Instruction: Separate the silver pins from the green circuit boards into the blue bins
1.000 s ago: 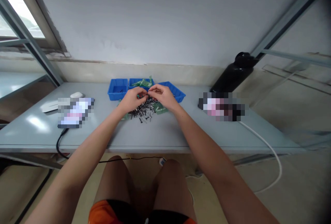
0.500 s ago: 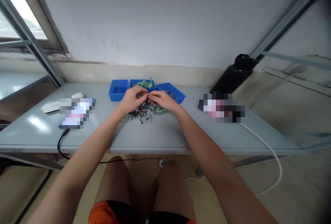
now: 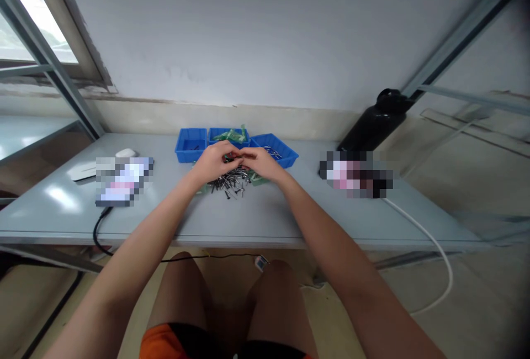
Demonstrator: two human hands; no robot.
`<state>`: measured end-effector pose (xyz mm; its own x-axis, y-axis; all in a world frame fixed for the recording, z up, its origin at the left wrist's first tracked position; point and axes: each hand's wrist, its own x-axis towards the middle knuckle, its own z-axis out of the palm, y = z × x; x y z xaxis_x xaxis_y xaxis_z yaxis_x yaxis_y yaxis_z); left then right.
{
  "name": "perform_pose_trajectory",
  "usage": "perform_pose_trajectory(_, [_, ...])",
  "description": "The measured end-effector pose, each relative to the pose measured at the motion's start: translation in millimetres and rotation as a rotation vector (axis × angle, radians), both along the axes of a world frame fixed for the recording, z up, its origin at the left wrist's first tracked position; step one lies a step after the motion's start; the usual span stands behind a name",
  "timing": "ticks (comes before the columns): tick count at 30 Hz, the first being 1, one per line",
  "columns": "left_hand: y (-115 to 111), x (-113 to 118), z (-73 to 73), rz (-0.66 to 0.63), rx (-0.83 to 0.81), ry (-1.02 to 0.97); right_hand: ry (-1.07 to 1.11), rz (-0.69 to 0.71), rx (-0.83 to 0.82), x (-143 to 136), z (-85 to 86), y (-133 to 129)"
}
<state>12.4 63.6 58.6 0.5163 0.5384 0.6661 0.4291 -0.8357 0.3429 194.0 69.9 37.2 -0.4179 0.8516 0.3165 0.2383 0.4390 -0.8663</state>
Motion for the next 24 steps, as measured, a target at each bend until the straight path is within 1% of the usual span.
perform_pose_trajectory(4, [3.0, -1.3, -1.2, 0.061, -0.006, -0.011, -0.072, -0.121, 0.096, 2.4, 2.4, 0.1])
perform_pose_trajectory(7, [7.3, -3.2, -2.8, 0.139, -0.017, -0.036, -0.08, -0.227, 0.191, 4.1, 6.0, -1.3])
perform_pose_trajectory(10, [10.7, -4.3, -5.1, 0.182, -0.036, -0.016, -0.083, -0.294, 0.274, 4.7, 8.9, -3.2])
perform_pose_trajectory(14, [12.9, -4.4, -8.0, 0.169, -0.071, 0.061, -0.1, -0.309, 0.322, 2.8, 10.5, -6.1])
perform_pose_trajectory(20, [12.2, -2.9, -8.6, 0.123, -0.104, 0.124, -0.169, -0.282, 0.386, 0.5, 10.4, -8.2])
perform_pose_trajectory(22, [13.6, -4.2, -8.4, 0.134, -0.099, 0.131, -0.185, -0.277, 0.401, 0.9, 9.8, -7.8])
perform_pose_trajectory(24, [17.7, -9.7, -7.8, 0.19, -0.074, 0.136, -0.198, -0.281, 0.395, 1.8, 9.1, -6.9])
